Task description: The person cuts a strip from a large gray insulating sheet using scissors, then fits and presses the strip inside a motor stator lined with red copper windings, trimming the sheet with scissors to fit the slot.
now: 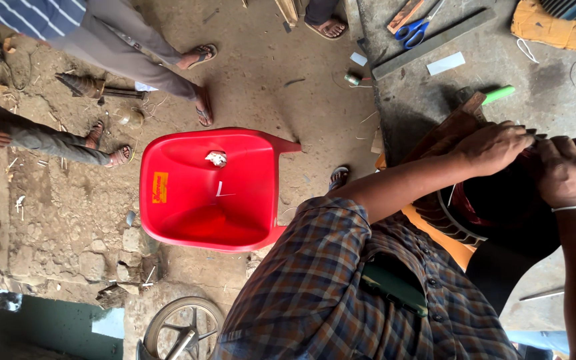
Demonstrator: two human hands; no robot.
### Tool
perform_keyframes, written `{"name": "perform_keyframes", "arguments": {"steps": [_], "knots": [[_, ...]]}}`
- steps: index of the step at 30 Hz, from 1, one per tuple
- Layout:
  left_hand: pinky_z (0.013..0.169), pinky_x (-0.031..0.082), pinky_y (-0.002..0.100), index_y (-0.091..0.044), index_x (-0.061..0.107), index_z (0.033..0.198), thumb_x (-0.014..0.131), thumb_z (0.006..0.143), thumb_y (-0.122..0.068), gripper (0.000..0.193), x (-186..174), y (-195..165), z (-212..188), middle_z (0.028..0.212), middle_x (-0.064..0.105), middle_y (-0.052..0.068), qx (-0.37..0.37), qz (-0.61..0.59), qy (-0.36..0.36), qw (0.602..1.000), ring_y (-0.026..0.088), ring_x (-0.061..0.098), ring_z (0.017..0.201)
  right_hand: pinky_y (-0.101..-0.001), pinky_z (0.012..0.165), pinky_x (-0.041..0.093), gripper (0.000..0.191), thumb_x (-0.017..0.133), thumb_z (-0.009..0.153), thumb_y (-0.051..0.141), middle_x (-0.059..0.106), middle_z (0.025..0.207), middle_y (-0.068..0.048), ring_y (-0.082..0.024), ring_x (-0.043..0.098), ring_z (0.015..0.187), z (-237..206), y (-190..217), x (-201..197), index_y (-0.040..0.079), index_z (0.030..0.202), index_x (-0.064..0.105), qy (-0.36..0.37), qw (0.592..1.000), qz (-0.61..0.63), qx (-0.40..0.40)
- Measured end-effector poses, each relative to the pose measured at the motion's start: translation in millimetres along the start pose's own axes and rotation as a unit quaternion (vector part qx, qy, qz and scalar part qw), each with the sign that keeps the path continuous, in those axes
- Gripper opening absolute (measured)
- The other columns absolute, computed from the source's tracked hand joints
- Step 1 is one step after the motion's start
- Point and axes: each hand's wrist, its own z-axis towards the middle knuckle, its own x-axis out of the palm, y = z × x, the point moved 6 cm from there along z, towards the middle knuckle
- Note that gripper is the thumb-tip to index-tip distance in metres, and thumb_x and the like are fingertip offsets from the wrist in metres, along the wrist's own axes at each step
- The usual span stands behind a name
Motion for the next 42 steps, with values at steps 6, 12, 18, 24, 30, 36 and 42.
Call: {"name": "perform_keyframes", "arguments": {"steps": [6,12,18,24,30,36,42], "knots": [[0.094,0.054,0.038,-0.007,0.068,0.103,0.056,0.087,-0.016,0.022,-6.9,-4.3,-0.1,0.099,0.07,0.008,0.004,0.013,-0.023,1.0,0.025,0.067,0.101,-0.0291,0.08,0.053,0.023,0.078,0.108,0.035,0.069,0.106,0.001,-0.02,0.064,0.093,0.3,-0.5,-4.5,0.016,0.1,0.067,-0.02,1.0,0.01,0.006],[0.092,0.055,0.04,-0.008,0.069,0.1,0.057,0.088,-0.02,0.02,-1.3,-5.8,-1.4,0.099,0.07,0.009,-0.014,0.028,-0.009,0.999,0.026,0.067,0.102,-0.03,0.086,0.053,0.019,0.074,0.102,0.033,0.066,0.106,0.0,-0.023,0.064,0.097,-4.0,-4.1,-2.8,0.017,0.099,0.065,-0.014,0.999,0.029,0.023],[0.088,0.055,0.044,-0.011,0.068,0.088,0.059,0.089,-0.02,0.012,-9.3,-3.7,2.8,0.094,0.071,0.01,-0.027,0.0,-0.009,1.0,0.03,0.066,0.1,-0.0387,0.115,0.046,0.022,0.07,0.091,0.029,0.071,0.12,-0.004,-0.026,0.063,0.119,28.1,-12.3,-3.7,0.015,0.108,0.071,0.114,0.983,0.143,0.014],[0.097,0.047,0.063,-0.013,0.062,0.079,0.065,0.082,-0.027,0.015,-24.1,-5.2,-9.7,0.081,0.071,0.015,-0.043,0.082,-0.156,0.983,0.043,0.066,0.089,-0.0432,0.094,0.055,0.044,0.055,0.089,0.019,0.075,0.119,-0.012,-0.032,0.069,0.111,44.9,-12.3,-13.7,0.017,0.13,0.07,0.272,0.959,0.064,0.058],[0.089,0.054,0.046,0.002,0.066,0.117,0.054,0.092,-0.007,0.03,18.2,-3.4,-9.9,0.108,0.068,0.02,-0.016,0.048,0.029,0.998,0.037,0.064,0.105,-0.0461,0.071,0.059,0.045,0.048,0.099,0.017,0.077,0.102,-0.015,-0.035,0.074,0.089,52.6,-2.4,-19.7,0.017,0.143,0.059,0.35,0.924,0.085,0.128],[0.092,0.052,0.046,0.001,0.067,0.121,0.054,0.085,-0.005,0.038,23.6,-3.6,-33.4,0.105,0.066,0.019,-0.012,0.054,0.067,0.996,0.036,0.061,0.103,-0.0433,0.075,0.06,0.044,0.058,0.084,0.014,0.076,0.101,-0.015,-0.034,0.074,0.092,48.4,-2.8,-8.6,0.009,0.127,0.066,0.311,0.932,0.156,0.103],[0.093,0.053,0.045,-0.009,0.07,0.111,0.054,0.091,-0.006,0.026,29.2,1.8,-31.8,0.103,0.066,0.013,-0.03,0.064,0.082,0.994,0.034,0.063,0.106,-0.0435,0.078,0.06,0.02,0.059,0.102,0.02,0.077,0.1,-0.016,-0.034,0.075,0.09,25.2,3.7,3.0,0.009,0.109,0.073,0.288,0.934,0.129,0.166]]}}
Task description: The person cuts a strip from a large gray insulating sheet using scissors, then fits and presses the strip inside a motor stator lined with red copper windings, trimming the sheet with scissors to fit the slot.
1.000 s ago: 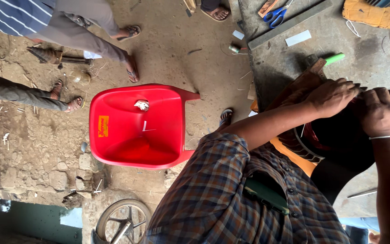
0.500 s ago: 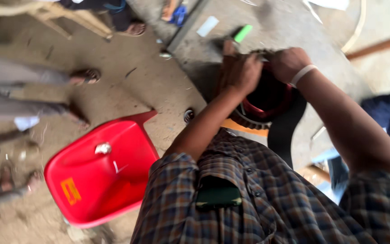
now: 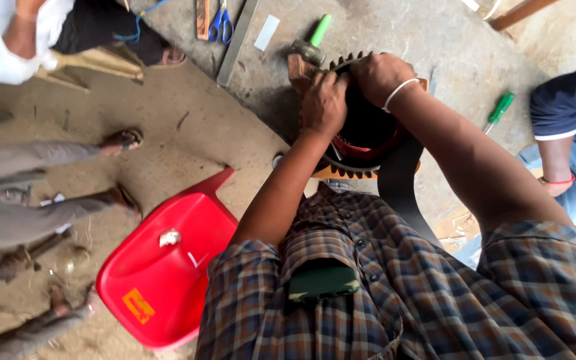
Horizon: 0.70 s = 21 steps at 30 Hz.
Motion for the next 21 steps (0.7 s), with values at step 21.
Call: {"name": "perform_keyframes", "arguments": {"steps": [21], "knots": [[0.091,0.052,0.042,-0.002,0.066,0.111,0.054,0.091,-0.006,0.024,-2.1,-21.7,34.1,0.106,0.066,0.015,0.116,0.031,0.013,0.993,0.034,0.061,0.106,-0.0467,0.088,0.056,0.035,0.063,0.094,0.013,0.072,0.112,-0.023,-0.042,0.068,0.106,-10.2,-12.0,-14.6,0.008,0.128,0.066,0.066,0.977,0.196,0.042]]}}
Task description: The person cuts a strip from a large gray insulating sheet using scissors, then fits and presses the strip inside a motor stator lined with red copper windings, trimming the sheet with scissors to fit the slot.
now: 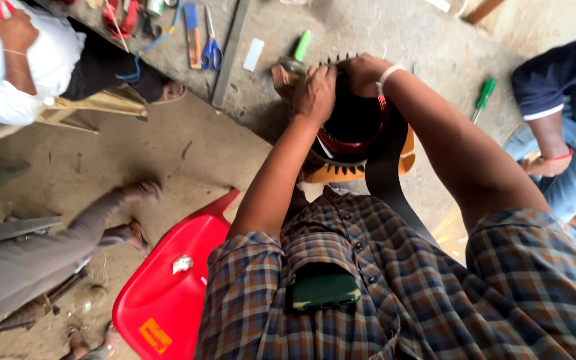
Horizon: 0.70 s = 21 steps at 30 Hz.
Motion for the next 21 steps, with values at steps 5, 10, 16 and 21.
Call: {"name": "perform_keyframes", "arguments": {"steps": [5,10,16,21], "knots": [[0.091,0.051,0.043,-0.002,0.064,0.11,0.053,0.089,-0.006,0.024,-7.0,-3.5,-9.5,0.104,0.065,0.017,0.006,-0.008,-0.007,1.0,0.034,0.06,0.104,-0.0477,0.088,0.054,0.041,0.063,0.093,0.021,0.07,0.113,-0.023,-0.042,0.067,0.105,-11.8,-2.2,-3.8,0.012,0.133,0.064,-0.071,0.994,0.077,-0.021],[0.094,0.051,0.043,-0.004,0.064,0.108,0.055,0.088,-0.006,0.022,1.1,3.7,-11.0,0.102,0.064,0.014,0.004,-0.026,-0.014,1.0,0.034,0.06,0.105,-0.0479,0.09,0.055,0.043,0.058,0.095,0.02,0.071,0.114,-0.02,-0.04,0.068,0.106,-0.3,-9.2,8.2,0.022,0.138,0.064,-0.017,0.999,0.018,0.028],[0.091,0.051,0.043,-0.005,0.067,0.109,0.056,0.087,-0.006,0.024,9.4,9.0,-3.4,0.102,0.065,0.014,-0.007,-0.033,0.024,0.999,0.034,0.06,0.104,-0.0505,0.09,0.053,0.042,0.058,0.095,0.024,0.071,0.117,-0.016,-0.041,0.066,0.108,-2.5,-5.2,2.5,0.026,0.136,0.063,-0.008,0.998,0.032,0.057],[0.093,0.051,0.043,-0.005,0.067,0.12,0.055,0.091,-0.006,0.031,-13.1,2.8,-14.3,0.107,0.066,0.014,-0.001,-0.03,0.001,1.0,0.034,0.061,0.104,-0.0487,0.092,0.054,0.038,0.06,0.097,0.027,0.072,0.115,-0.019,-0.041,0.067,0.11,-11.5,9.1,-2.1,0.02,0.134,0.066,-0.042,0.999,0.023,0.025]]}}
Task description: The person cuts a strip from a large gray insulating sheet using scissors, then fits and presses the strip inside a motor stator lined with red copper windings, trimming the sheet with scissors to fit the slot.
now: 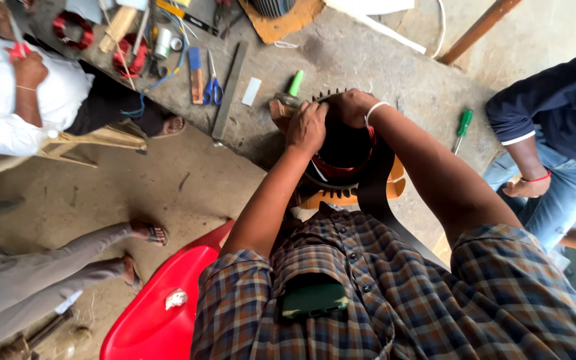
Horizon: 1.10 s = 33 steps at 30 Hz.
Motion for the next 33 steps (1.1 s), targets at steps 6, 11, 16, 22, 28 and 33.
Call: {"name": "perform_keyframes", "arguments": {"steps": [6,11,16,22,28,33], "knots": [[0.092,0.05,0.043,0.0,0.064,0.133,0.053,0.091,-0.004,0.044,-14.8,-7.6,-16.8,0.106,0.063,0.017,-0.04,0.034,-0.011,0.999,0.036,0.06,0.106,-0.0467,0.092,0.056,0.035,0.061,0.097,0.031,0.074,0.113,-0.02,-0.039,0.07,0.109,0.9,9.3,-5.5,0.019,0.129,0.07,0.009,0.999,-0.047,0.021],[0.094,0.051,0.044,-0.002,0.065,0.133,0.054,0.088,-0.002,0.046,-26.0,-14.5,-19.5,0.104,0.063,0.015,-0.033,-0.007,-0.047,0.998,0.036,0.06,0.104,-0.0482,0.09,0.055,0.039,0.063,0.092,0.025,0.071,0.114,-0.021,-0.04,0.067,0.108,-5.1,17.9,-11.3,0.018,0.131,0.066,0.012,0.998,-0.031,0.048],[0.094,0.052,0.047,-0.006,0.065,0.137,0.053,0.091,-0.001,0.049,-24.3,9.7,-20.4,0.108,0.067,0.017,-0.043,-0.063,0.068,0.995,0.039,0.064,0.102,-0.0463,0.099,0.051,0.046,0.054,0.089,0.008,0.069,0.126,-0.023,-0.04,0.066,0.115,-39.9,29.2,-1.9,0.006,0.135,0.063,-0.209,0.977,-0.008,-0.042],[0.095,0.053,0.043,-0.012,0.07,0.125,0.052,0.087,-0.001,0.043,-43.3,38.5,-19.4,0.136,0.066,0.019,0.171,-0.173,0.147,0.959,0.038,0.064,0.117,-0.0425,0.103,0.049,0.048,0.059,0.082,0.009,0.068,0.13,-0.022,-0.039,0.065,0.12,-76.7,53.0,-3.1,0.004,0.129,0.065,-0.332,0.925,-0.134,-0.124],[0.088,0.053,0.041,-0.014,0.077,0.097,0.06,0.088,-0.012,0.019,-35.5,46.0,2.0,0.1,0.068,0.006,0.416,-0.107,0.219,0.876,0.028,0.062,0.106,-0.0448,0.084,0.054,0.018,0.066,0.085,0.015,0.073,0.097,-0.013,-0.034,0.068,0.093,-73.6,87.5,24.9,0.01,0.097,0.078,-0.156,0.986,0.002,0.053],[0.083,0.05,0.038,-0.017,0.071,0.075,0.061,0.084,-0.019,0.014,-23.3,52.2,1.0,0.084,0.065,-0.001,0.587,-0.09,0.155,0.789,0.022,0.061,0.102,-0.0472,0.073,0.054,0.017,0.071,0.087,0.022,0.068,0.081,-0.014,-0.034,0.067,0.082,-59.6,143.9,65.0,0.005,0.086,0.071,-0.28,0.938,0.02,0.206]]}}
